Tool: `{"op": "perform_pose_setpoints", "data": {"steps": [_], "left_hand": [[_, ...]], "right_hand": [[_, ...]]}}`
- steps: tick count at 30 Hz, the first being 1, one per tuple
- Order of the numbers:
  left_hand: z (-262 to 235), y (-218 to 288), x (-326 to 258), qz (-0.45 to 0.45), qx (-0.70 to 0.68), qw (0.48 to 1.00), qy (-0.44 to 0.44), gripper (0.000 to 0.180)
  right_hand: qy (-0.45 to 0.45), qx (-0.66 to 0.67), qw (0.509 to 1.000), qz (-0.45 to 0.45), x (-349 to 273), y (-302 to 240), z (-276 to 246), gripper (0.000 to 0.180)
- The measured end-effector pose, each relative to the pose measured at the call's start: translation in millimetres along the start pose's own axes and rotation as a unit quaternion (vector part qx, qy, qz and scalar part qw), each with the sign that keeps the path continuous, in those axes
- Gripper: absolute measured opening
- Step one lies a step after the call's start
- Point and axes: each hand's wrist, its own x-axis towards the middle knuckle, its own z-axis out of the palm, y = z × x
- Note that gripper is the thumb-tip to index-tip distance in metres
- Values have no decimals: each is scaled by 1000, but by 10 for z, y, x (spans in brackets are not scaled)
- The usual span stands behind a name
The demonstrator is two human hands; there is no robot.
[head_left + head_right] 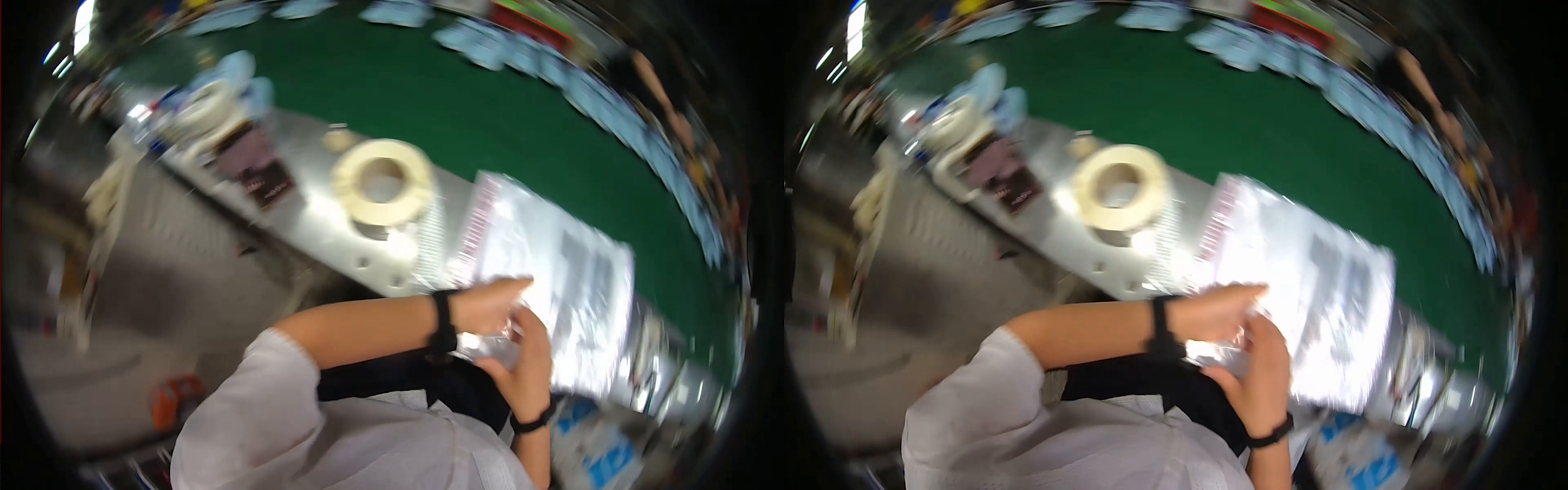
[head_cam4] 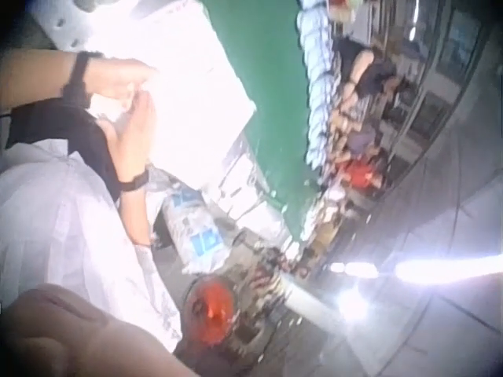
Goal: Preparing clear plastic adhesive bags and labels for shoe packaging in a factory environment.
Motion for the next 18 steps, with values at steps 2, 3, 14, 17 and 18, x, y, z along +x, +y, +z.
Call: {"op": "perform_pose_setpoints", "data": {"steps": [2,3,14,17,18], "left_hand": [[131,79,-239,-70,-94,990,74,37],[187,86,-295,-47,-101,993,44,42],[-87,-2,-673,79,241,965,65,55],[-127,-4,-627,41,288,954,72,74],[-133,6,-656,49,260,960,89,73]], "right_hand": [[-5,-148,987,-54,5,-116,51,77],[22,-159,986,-50,-22,-91,108,68],[301,561,741,213,-278,537,-338,26],[420,534,687,258,-481,764,-557,21],[435,497,697,278,-538,782,-593,19]]}}
